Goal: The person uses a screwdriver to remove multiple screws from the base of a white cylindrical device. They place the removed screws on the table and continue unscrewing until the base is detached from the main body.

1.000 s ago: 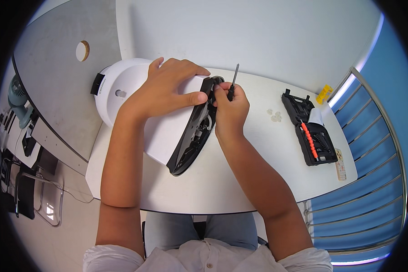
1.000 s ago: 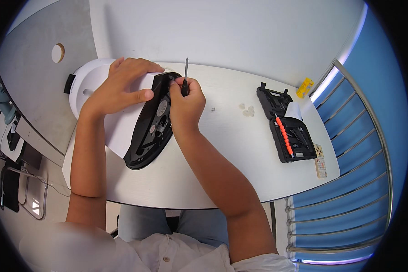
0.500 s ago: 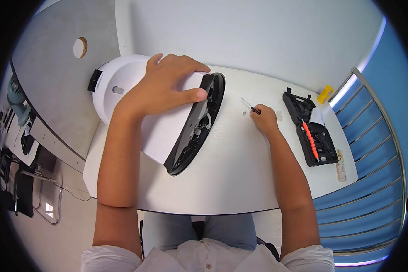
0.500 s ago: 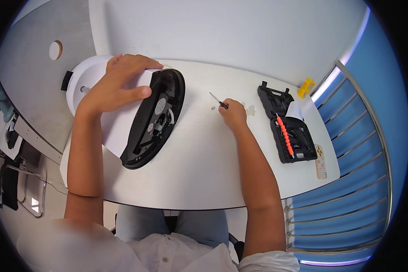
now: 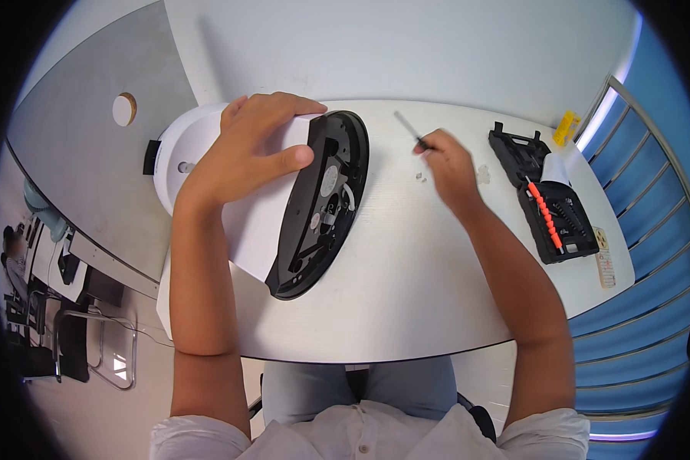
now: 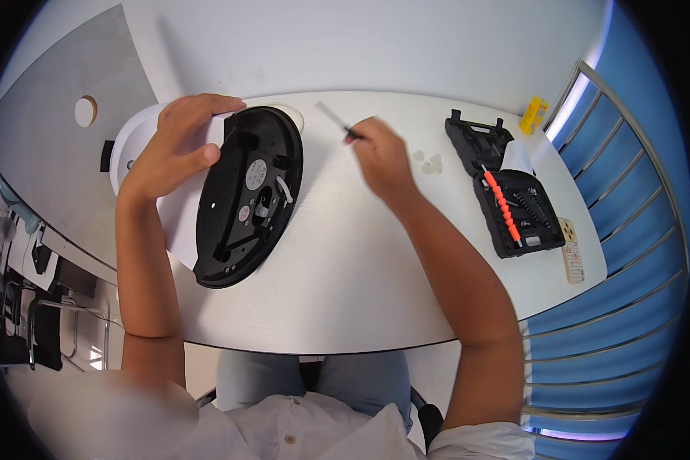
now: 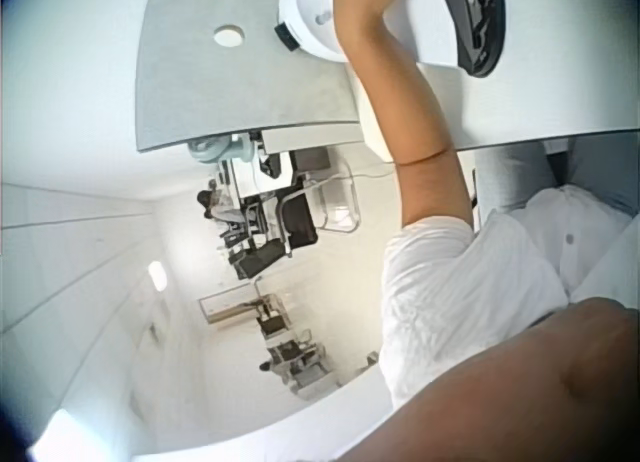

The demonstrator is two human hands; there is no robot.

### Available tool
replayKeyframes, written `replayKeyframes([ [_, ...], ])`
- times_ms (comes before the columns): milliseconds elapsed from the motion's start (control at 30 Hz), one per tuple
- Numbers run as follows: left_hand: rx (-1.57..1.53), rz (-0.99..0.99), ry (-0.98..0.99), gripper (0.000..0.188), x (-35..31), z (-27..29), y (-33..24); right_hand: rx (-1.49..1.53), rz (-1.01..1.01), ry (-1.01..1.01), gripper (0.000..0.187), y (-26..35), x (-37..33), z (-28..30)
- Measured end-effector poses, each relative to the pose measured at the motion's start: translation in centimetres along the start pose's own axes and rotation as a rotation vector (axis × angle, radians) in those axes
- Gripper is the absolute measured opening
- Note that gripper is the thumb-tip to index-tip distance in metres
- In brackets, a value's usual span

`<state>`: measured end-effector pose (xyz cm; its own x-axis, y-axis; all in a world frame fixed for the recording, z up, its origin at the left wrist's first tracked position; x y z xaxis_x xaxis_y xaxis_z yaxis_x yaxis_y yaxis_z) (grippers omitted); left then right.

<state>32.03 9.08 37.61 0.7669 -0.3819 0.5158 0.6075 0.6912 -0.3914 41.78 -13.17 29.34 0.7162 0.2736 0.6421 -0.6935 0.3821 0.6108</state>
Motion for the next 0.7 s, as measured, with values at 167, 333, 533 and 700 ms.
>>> replayKeyframes([
  [167, -0.056, -0.046, -0.008, 0.059, 0.3, -0.2, 0.4, 0.051, 0.245, 0.224, 0.017, 5.3, -6.0, -4.5],
  [333, -0.006, -0.068, 0.001, 0.06, 0.5, -0.3, -0.3, -0.013, 0.336, 0.355, 0.017, 6.3, -8.2, -6.5],
  [533, -0.126, -0.145, -0.014, 0.064, 0.7, -0.4, -0.5, 0.038, 0.194, 0.322, 0.011, 7.4, -8.3, -5.3],
  [700, -0.201, -0.095, -0.007, 0.064, 0.7, -0.6, 0.0, -0.006, 0.133, 0.453, 0.01, 8.3, -9.7, -6.3],
])
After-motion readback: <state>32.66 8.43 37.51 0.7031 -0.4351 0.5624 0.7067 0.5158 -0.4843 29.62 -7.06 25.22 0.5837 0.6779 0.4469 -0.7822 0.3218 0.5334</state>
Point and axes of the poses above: each hand's wrist, its own x-axis towards the middle knuckle, its own z-axis out of the back of the hand, y = z × x, the point moved 9 cm from there along x, towards the middle knuckle, and after that the axes turned 10 degrees about -x, right-handed, at the moved point
